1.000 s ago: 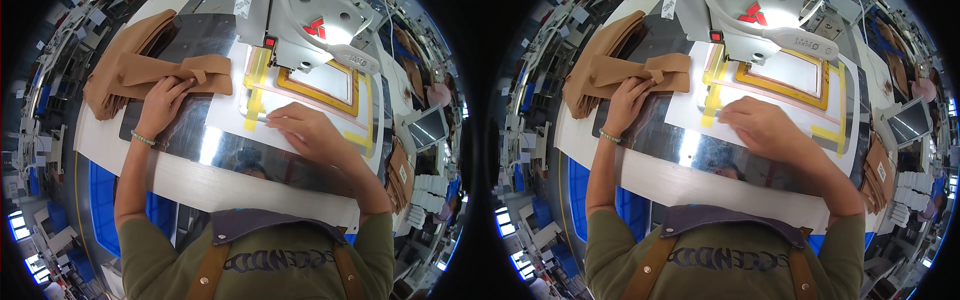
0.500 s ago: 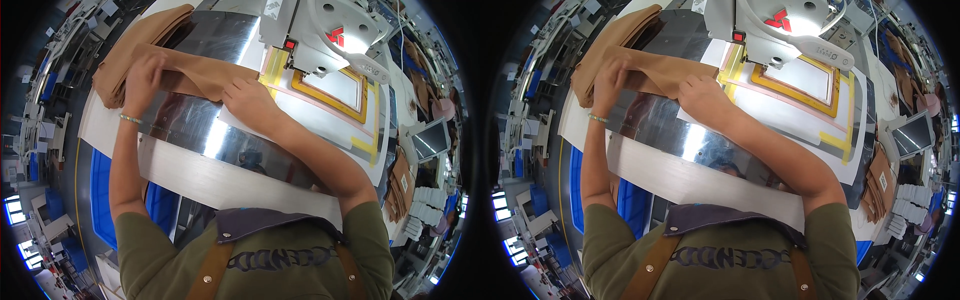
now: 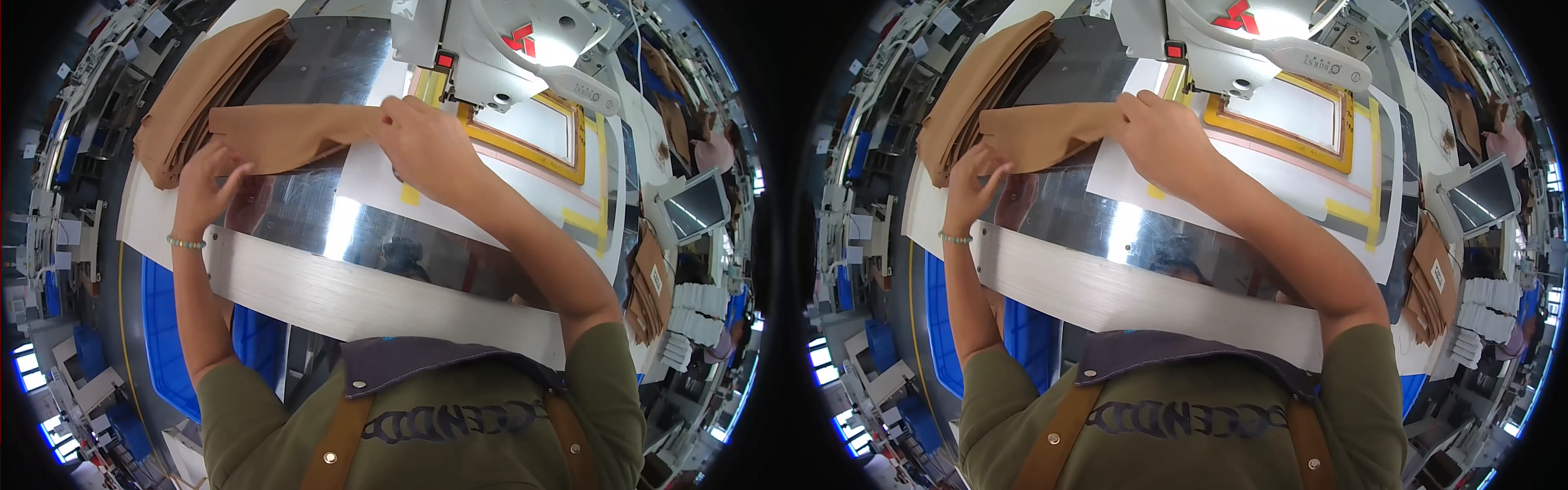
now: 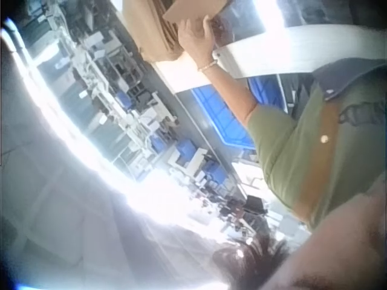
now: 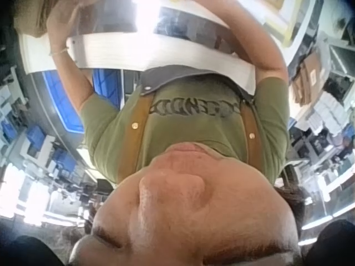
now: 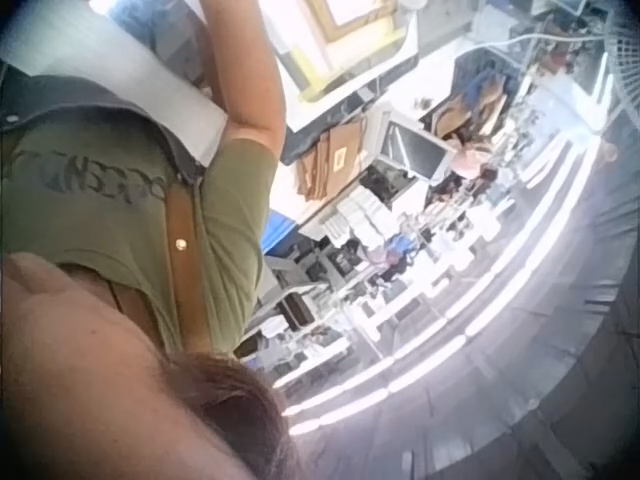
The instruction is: The recorder is using a specialized sewing machine to attach brand labels to leather components.
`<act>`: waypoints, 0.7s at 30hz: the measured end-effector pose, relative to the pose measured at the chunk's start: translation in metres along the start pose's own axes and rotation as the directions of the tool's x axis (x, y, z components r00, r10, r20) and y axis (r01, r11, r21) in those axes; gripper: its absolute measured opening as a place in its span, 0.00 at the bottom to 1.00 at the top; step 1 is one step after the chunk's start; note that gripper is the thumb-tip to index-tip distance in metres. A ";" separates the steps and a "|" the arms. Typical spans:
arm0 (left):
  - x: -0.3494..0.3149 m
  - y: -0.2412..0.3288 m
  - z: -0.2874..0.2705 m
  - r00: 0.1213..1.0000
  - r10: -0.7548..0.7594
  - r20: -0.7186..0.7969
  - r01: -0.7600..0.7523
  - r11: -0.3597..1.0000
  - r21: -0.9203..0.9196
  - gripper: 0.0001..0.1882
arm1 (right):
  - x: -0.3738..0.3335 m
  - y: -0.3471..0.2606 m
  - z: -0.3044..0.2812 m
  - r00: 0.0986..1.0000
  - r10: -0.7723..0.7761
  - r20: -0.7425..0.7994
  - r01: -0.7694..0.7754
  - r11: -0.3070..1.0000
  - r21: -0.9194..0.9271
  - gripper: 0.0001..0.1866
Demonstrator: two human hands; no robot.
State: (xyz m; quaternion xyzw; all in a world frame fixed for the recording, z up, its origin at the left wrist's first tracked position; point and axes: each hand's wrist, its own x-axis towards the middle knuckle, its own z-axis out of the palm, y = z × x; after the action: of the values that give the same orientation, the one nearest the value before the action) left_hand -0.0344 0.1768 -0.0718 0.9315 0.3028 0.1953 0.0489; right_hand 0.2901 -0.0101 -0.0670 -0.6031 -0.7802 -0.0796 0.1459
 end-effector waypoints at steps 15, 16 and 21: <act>-0.043 0.005 -0.079 0.968 -0.204 -0.145 0.090 0.822 -0.562 0.06 | 0.025 -0.033 -0.174 0.913 0.406 0.032 -0.374 0.803 0.464 0.09; -0.041 0.008 -0.095 0.978 -0.187 -0.094 0.104 0.822 -0.560 0.05 | 0.019 -0.027 -0.170 0.914 0.404 0.031 -0.370 0.802 0.468 0.09; -0.018 -0.018 -0.129 0.963 -0.164 0.212 0.217 0.942 -0.257 0.05 | 0.034 -0.005 -0.129 0.999 -0.043 0.013 0.041 0.991 0.128 0.04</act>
State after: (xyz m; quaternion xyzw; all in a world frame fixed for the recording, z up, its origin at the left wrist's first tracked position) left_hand -0.1086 0.1771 0.0368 0.8957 0.3556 0.1415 0.2265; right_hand 0.2944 -0.0193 0.0661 -0.5765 -0.7974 -0.0279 0.1765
